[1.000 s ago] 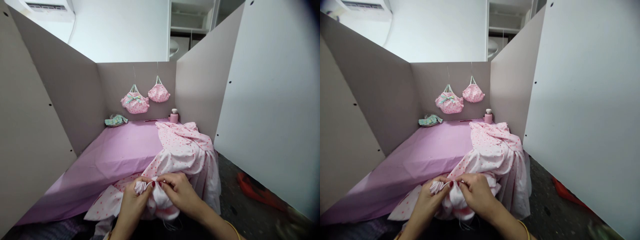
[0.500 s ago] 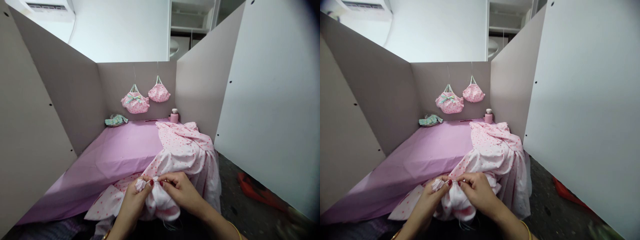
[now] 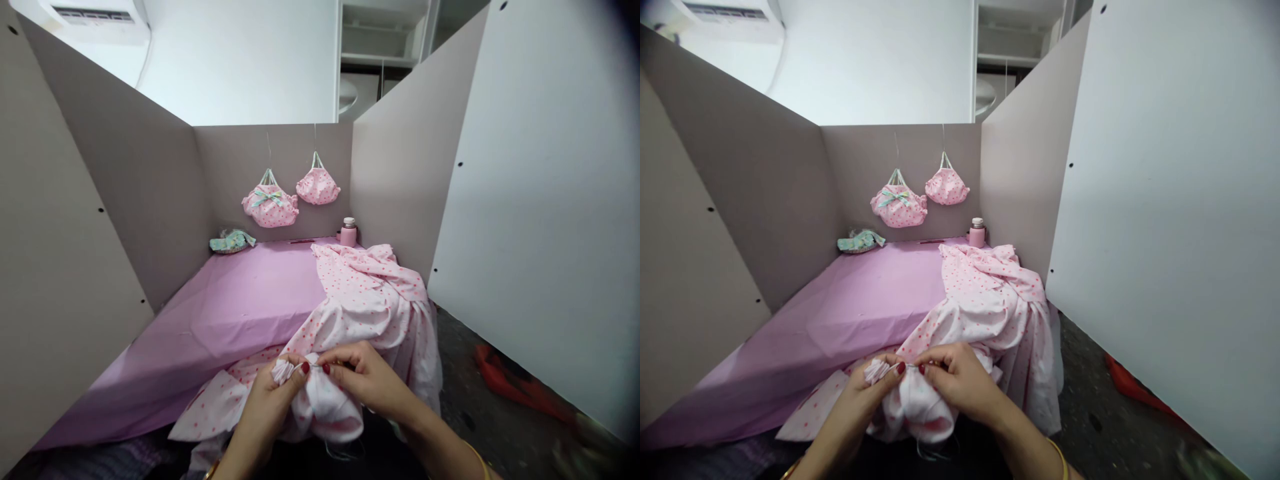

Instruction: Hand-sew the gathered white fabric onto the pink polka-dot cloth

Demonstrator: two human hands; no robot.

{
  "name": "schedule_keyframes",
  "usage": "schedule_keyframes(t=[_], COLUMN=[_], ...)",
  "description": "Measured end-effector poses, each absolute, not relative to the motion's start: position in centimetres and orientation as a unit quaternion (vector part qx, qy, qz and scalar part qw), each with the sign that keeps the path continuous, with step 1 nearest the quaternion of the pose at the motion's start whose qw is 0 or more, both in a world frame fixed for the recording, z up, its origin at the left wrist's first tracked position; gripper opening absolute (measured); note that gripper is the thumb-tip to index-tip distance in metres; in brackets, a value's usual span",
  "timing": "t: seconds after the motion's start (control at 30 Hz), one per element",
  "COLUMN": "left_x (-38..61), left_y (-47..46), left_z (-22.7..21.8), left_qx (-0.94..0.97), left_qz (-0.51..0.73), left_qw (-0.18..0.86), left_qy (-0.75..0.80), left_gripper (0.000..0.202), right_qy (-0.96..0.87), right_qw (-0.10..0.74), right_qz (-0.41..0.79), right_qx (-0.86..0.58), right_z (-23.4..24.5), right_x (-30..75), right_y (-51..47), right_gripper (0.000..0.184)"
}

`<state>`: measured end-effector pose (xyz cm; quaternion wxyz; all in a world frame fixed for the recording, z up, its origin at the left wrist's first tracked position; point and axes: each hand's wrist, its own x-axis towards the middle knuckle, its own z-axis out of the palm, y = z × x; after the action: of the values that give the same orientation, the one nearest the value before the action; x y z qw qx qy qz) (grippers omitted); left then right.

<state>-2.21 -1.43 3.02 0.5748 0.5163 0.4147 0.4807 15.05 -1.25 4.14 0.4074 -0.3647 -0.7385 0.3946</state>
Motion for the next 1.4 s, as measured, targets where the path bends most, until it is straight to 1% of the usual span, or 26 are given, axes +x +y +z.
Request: schedule_keyframes(t=[0.13, 0.3, 0.5, 0.7, 0.8, 0.93, 1.0, 1.13, 1.3, 1.37, 1.4], left_x=[-2.2, -2.1, -1.9, -1.6, -1.6, -1.5, -1.7, -2.1, -2.7, -2.9, -2.9], left_y=[-1.5, -1.5, -1.1, -1.4, -1.6, -1.8, -1.8, -1.4, -0.6, -0.3, -0.1], left_z=[3.2, 3.0, 2.7, 3.3, 3.4, 3.6, 3.6, 3.0, 2.0, 1.8, 1.8], left_qx=[0.51, 0.487, 0.458, 0.491, 0.497, 0.46, 0.441, 0.431, 0.406, 0.381, 0.369], left_qz=[0.478, 0.477, 0.485, 0.468, 0.471, 0.493, 0.519, 0.569, 0.628, 0.657, 0.671], left_qw=[0.577, 0.615, 0.635, 0.625, 0.621, 0.634, 0.61, 0.531, 0.486, 0.471, 0.461], left_qy=[0.423, 0.396, 0.389, 0.386, 0.382, 0.379, 0.405, 0.457, 0.451, 0.448, 0.448], left_gripper=[0.025, 0.023, 0.027, 0.022, 0.021, 0.02, 0.022, 0.022, 0.018, 0.019, 0.02], right_qy=[-0.727, -0.711, -0.72, -0.732, -0.725, -0.67, -0.637, -0.602, -0.563, -0.559, -0.569], right_qw=[0.413, 0.418, 0.442, 0.426, 0.432, 0.453, 0.469, 0.485, 0.527, 0.511, 0.479], right_qz=[0.416, 0.44, 0.4, 0.394, 0.412, 0.492, 0.517, 0.542, 0.56, 0.59, 0.615], right_qx=[-0.358, -0.355, -0.356, -0.358, -0.343, -0.321, -0.326, -0.33, -0.303, -0.281, -0.263], right_z=[4.0, 3.8, 2.8, 3.0, 3.3, 2.8, 2.5, 2.9, 4.2, 4.4, 4.6], right_x=[15.1, 14.8, 14.2, 13.4, 13.1, 13.3, 13.7, 14.7, 15.9, 16.7, 17.1], right_y=[-1.2, -1.1, -1.0, -1.9, -2.1, -1.6, -1.3, -1.5, -2.7, -3.2, -3.4], right_gripper=[0.022, 0.02, 0.018, 0.013, 0.017, 0.026, 0.029, 0.03, 0.028, 0.026, 0.025])
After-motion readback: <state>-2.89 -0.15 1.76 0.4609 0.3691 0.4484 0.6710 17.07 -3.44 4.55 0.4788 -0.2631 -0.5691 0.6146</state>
